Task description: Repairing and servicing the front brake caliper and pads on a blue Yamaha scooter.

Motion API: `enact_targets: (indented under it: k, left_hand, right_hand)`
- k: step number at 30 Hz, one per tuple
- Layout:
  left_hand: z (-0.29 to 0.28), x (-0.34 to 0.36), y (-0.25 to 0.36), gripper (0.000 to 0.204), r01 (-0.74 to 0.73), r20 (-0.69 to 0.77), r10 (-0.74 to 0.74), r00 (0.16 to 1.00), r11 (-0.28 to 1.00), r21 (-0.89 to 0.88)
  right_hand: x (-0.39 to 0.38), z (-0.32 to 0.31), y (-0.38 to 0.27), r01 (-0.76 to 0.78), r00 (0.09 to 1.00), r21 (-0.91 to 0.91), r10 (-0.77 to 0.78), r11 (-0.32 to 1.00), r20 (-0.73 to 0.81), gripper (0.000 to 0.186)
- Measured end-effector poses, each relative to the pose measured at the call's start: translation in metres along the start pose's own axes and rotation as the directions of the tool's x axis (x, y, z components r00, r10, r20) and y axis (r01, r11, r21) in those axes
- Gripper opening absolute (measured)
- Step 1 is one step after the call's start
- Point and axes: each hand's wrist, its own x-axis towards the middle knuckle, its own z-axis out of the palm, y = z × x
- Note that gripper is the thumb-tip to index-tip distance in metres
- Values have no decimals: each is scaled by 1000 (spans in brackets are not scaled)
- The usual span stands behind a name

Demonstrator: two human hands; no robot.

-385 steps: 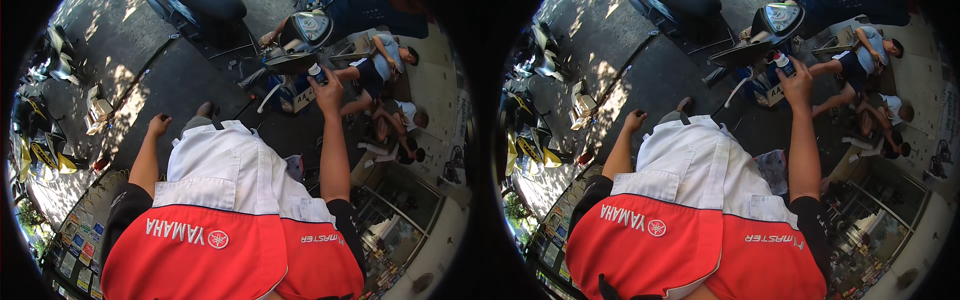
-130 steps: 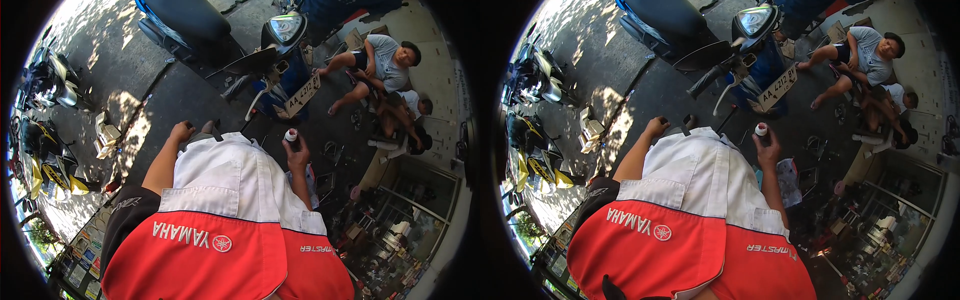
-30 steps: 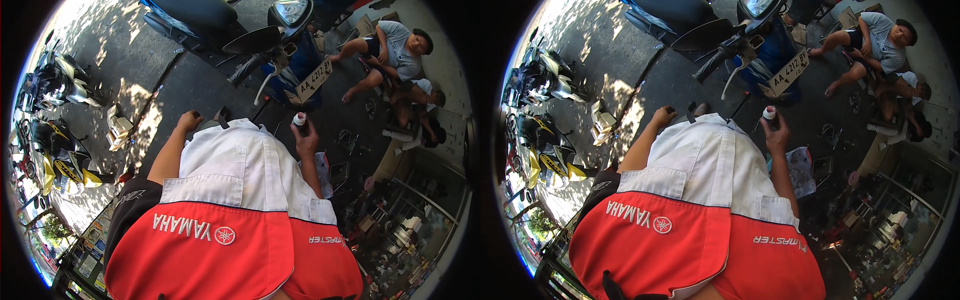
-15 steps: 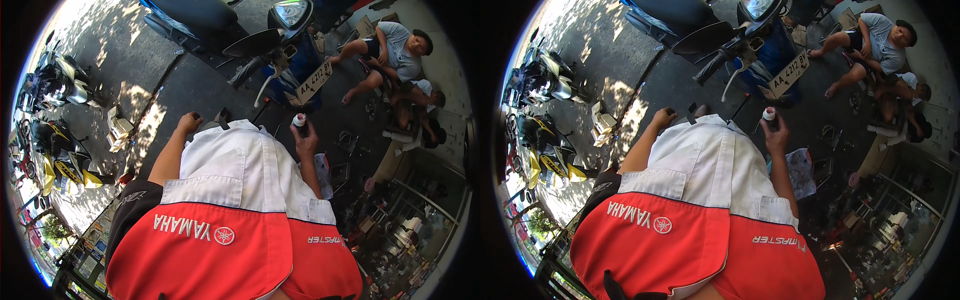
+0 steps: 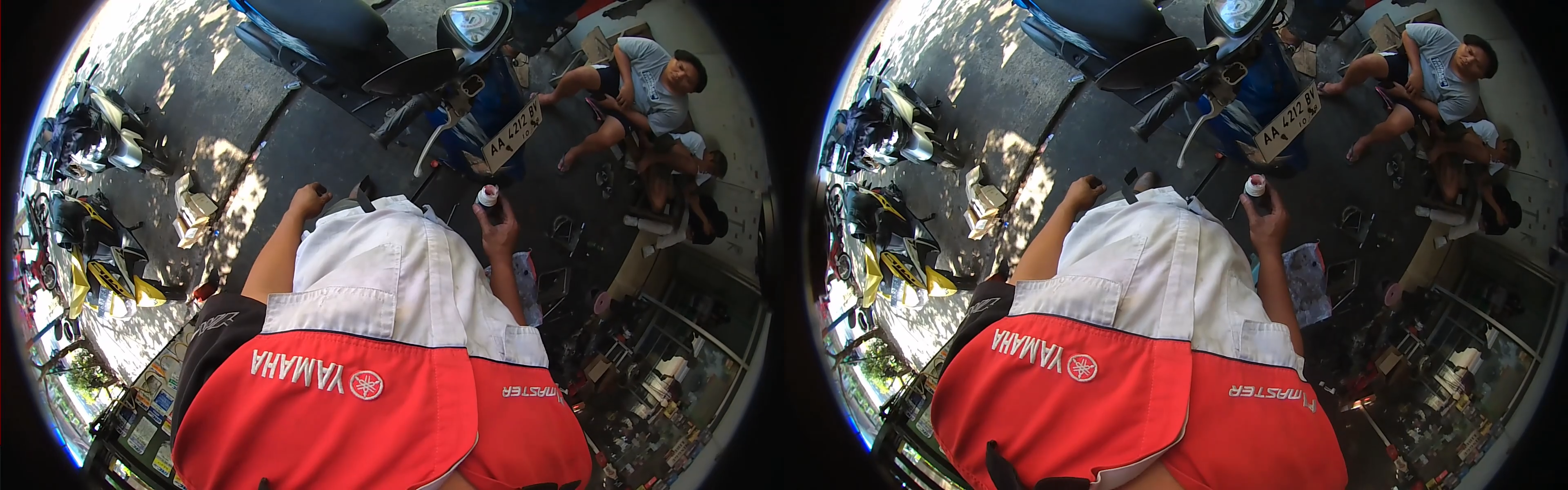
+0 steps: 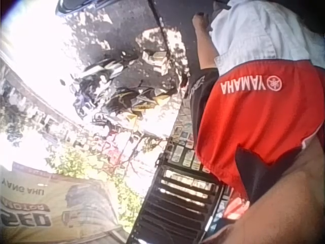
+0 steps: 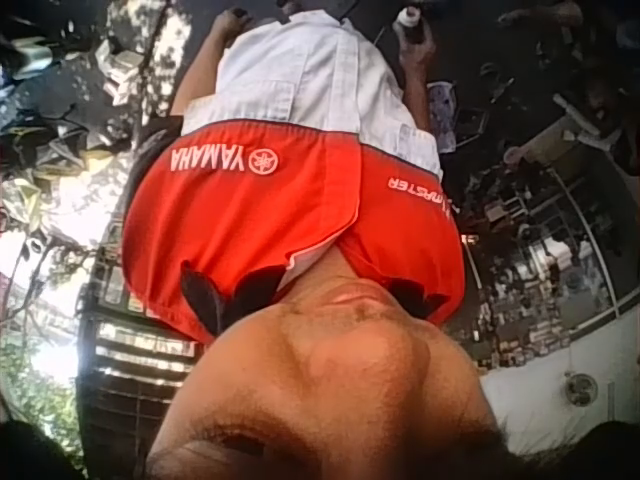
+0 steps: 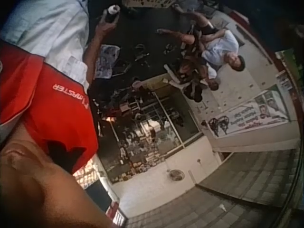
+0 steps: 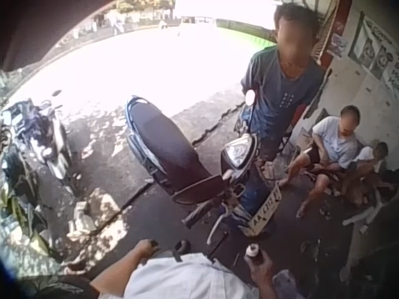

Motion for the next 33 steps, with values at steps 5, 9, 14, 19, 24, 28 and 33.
enact_targets:
  k: [5, 9, 14, 19, 24, 28, 33]
  left_hand:
    - [1, 1, 1, 44, -4, 2, 4, 1000, 1000, -15]
    - [2, 2, 1, 44, -6, -7, 6, 1000, 1000, -5]
    - [1, -1, 4, 43, -18, -13, 18, 1000, 1000, -16]
    - [1, -2, 10, 44, -9, -18, 8, 1000, 999, -47]
    - [-2, 11, 32, 47, 36, 3, -37, 999, 969, -246]
    - [-48, -13, 124, 52, -101, 93, 170, 981, 857, -506]
    - [-65, -48, 222, 80, -364, 149, 544, 826, 716, -595]
  right_hand:
    - [1, -1, -5, 7, 1000, -32, -7, 999, 10, 54]
    - [1, -1, -9, -1, 1000, -32, 1, 999, 8, 55]
    - [1, -3, -12, 23, 1000, -59, -22, 998, 22, 55]
    - [3, -3, -5, 24, 1000, -41, -24, 999, -5, 54]
    - [6, -5, 0, 20, 1000, -48, -19, 999, 10, 54]
    - [4, -10, 3, 18, 999, -10, -18, 1000, 36, 53]
    - [2, -22, 1, 32, 995, -30, -29, 999, 91, 52]
